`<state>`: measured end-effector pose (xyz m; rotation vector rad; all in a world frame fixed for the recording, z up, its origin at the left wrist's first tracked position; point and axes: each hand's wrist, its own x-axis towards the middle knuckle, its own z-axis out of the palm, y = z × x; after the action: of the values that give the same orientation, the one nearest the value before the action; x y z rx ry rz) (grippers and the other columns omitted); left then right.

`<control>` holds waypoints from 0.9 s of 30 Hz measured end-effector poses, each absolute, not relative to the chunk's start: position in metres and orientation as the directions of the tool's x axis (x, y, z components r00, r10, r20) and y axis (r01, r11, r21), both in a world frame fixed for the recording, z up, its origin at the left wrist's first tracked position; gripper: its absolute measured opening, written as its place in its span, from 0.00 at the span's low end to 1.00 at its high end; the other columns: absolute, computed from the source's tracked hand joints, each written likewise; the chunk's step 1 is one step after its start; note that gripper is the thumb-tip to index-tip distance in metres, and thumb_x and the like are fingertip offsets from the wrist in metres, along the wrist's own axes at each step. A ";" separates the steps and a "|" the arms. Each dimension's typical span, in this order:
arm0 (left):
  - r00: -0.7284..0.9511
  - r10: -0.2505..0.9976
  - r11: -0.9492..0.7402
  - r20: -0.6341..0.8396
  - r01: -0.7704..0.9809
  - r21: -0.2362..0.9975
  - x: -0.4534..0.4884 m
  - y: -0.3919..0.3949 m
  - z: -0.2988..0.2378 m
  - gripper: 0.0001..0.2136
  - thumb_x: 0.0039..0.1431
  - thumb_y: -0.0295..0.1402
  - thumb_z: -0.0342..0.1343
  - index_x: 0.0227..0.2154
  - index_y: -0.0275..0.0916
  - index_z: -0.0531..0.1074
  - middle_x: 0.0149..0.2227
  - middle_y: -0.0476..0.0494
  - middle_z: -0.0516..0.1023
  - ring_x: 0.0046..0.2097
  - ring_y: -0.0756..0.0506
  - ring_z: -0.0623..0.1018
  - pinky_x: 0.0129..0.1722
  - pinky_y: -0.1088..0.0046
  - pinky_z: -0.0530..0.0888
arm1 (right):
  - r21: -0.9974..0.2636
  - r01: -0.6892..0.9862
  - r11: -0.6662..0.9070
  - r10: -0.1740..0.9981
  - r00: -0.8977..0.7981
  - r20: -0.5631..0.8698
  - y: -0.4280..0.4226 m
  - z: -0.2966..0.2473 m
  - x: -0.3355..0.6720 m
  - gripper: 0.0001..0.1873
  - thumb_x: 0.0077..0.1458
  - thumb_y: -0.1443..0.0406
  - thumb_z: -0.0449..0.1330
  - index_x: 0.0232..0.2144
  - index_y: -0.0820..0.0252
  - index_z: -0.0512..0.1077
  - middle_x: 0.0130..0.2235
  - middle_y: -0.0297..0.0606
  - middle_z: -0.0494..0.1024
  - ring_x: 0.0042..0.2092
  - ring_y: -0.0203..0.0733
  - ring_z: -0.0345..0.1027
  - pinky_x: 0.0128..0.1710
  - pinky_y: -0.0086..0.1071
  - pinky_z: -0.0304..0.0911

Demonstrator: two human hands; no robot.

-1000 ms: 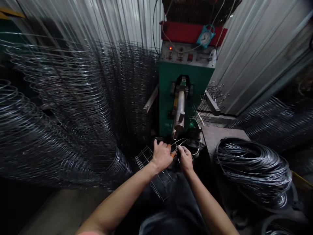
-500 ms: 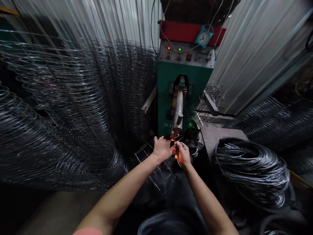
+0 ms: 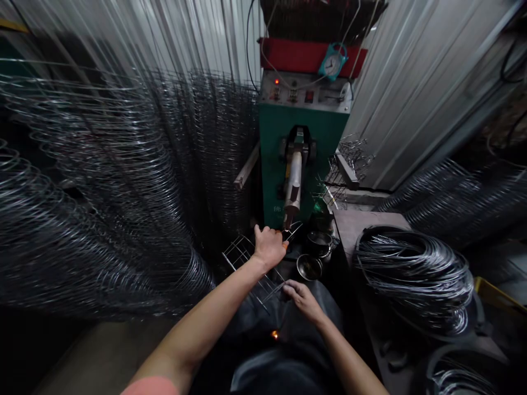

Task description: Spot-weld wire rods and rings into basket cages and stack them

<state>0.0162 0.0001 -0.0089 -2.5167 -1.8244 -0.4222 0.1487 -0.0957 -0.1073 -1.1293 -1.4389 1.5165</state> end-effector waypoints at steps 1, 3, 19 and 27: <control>0.278 0.935 -0.315 0.219 0.937 0.153 0.016 0.001 -0.009 0.16 0.55 0.40 0.48 0.33 0.33 0.75 0.34 0.31 0.76 0.42 0.35 0.70 0.49 0.51 0.54 | -0.996 0.040 -0.084 0.944 -0.318 -0.092 -0.094 -0.109 0.147 0.19 0.51 0.49 0.55 0.25 0.58 0.72 0.22 0.31 0.68 0.26 0.36 0.62 0.28 0.29 0.58; 0.258 0.942 -0.294 0.217 0.943 0.157 0.015 0.003 -0.010 0.16 0.56 0.40 0.48 0.33 0.32 0.75 0.33 0.30 0.76 0.42 0.35 0.70 0.48 0.51 0.55 | -0.997 0.044 -0.060 0.954 -0.291 -0.070 -0.089 -0.110 0.147 0.19 0.50 0.49 0.55 0.26 0.58 0.72 0.22 0.31 0.67 0.25 0.35 0.60 0.26 0.28 0.56; 0.231 0.958 -0.259 0.172 0.952 0.161 0.018 0.016 -0.011 0.16 0.55 0.40 0.49 0.32 0.33 0.75 0.34 0.32 0.77 0.43 0.36 0.71 0.50 0.48 0.57 | -0.987 0.157 -0.013 0.961 -0.271 -0.056 -0.084 -0.102 0.144 0.21 0.53 0.49 0.52 0.35 0.57 0.75 0.28 0.35 0.73 0.30 0.38 0.63 0.32 0.31 0.60; 0.174 0.890 -0.356 0.421 0.842 0.405 -0.073 -0.061 -0.039 0.36 0.49 0.54 0.51 0.57 0.38 0.55 0.52 0.34 0.67 0.54 0.36 0.65 0.57 0.45 0.51 | -0.997 0.054 -0.059 0.983 -0.169 -0.068 -0.114 -0.103 0.130 0.20 0.54 0.51 0.52 0.36 0.59 0.74 0.29 0.36 0.74 0.32 0.40 0.66 0.34 0.30 0.61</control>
<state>-0.0732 -0.0612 -0.0392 -2.4664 -1.8244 -0.9798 0.1302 -0.1142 -0.1031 -1.2072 -1.3412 1.3599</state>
